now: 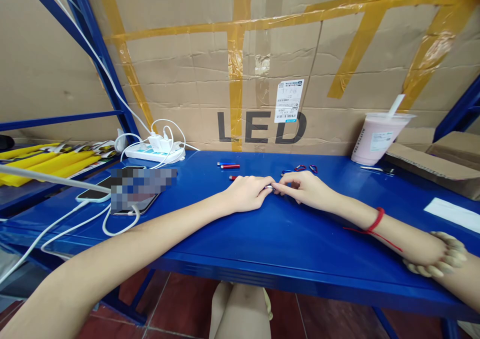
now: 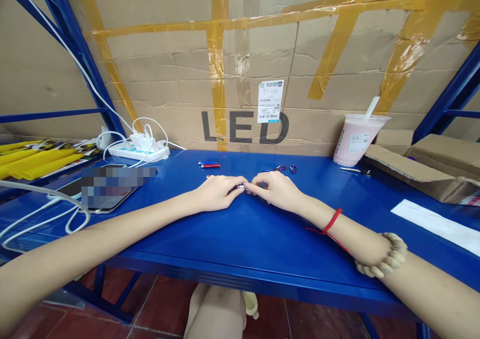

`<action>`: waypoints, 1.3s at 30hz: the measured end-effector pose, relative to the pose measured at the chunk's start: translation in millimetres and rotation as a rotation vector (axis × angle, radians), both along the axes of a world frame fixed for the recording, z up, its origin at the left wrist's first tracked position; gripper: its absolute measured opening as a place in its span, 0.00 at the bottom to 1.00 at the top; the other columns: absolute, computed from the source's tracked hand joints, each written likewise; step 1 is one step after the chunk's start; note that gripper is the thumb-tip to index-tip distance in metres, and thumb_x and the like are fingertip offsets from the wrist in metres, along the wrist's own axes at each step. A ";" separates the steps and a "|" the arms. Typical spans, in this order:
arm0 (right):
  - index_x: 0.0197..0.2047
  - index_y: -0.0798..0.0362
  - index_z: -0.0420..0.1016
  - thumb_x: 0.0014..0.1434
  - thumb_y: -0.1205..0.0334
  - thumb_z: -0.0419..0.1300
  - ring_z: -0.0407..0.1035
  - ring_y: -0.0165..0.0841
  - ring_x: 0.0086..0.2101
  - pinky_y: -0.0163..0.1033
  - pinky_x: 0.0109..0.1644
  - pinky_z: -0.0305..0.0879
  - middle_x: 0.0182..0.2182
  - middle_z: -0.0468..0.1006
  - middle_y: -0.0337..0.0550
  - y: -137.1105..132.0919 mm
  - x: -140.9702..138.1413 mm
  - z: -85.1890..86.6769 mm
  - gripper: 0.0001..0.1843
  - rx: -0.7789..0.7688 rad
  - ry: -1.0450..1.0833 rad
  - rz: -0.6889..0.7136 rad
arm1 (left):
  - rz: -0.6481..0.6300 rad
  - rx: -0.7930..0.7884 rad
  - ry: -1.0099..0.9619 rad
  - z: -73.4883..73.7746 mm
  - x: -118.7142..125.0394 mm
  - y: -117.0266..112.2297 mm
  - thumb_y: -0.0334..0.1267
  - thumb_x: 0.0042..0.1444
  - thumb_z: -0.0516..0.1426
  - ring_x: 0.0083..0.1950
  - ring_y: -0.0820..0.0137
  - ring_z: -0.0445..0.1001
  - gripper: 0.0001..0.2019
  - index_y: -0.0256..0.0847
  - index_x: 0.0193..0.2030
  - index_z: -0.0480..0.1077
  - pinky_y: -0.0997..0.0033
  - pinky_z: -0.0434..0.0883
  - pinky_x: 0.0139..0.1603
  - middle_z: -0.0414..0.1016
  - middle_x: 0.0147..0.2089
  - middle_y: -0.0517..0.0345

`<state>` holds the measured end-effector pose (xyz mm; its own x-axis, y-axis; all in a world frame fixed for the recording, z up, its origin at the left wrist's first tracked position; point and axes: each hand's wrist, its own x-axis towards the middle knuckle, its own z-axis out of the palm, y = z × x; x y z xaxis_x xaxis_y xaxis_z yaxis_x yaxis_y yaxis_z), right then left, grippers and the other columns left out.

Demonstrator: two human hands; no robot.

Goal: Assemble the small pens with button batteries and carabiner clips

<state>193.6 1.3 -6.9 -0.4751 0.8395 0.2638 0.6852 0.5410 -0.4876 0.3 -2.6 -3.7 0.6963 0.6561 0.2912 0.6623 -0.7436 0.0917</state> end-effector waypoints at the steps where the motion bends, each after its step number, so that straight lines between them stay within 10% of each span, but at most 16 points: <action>1: 0.28 0.51 0.75 0.55 0.42 0.51 0.64 0.25 0.16 0.34 0.25 0.59 0.24 0.75 0.38 -0.2 -0.1 0.1 0.23 -0.001 0.000 0.000 | -0.003 0.002 -0.001 -0.3 -0.1 0.2 0.37 0.62 0.42 0.43 0.67 0.74 0.13 0.45 0.46 0.65 0.72 0.68 0.34 0.75 0.45 0.63; 39: 0.28 0.52 0.75 0.57 0.43 0.50 0.64 0.26 0.19 0.34 0.26 0.56 0.24 0.74 0.39 -3.0 -1.1 5.0 0.23 0.027 -0.048 0.001 | -0.015 0.005 -0.013 -0.8 -0.4 1.2 0.37 0.61 0.43 0.43 0.66 0.74 0.13 0.46 0.46 0.66 0.71 0.68 0.33 0.75 0.45 0.64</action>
<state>192.4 -1.7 -2.0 -0.4885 0.8319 0.2632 0.7073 0.5542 -0.4390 -0.1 -1.4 -4.5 0.7020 0.6441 0.3039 0.6500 -0.7538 0.0963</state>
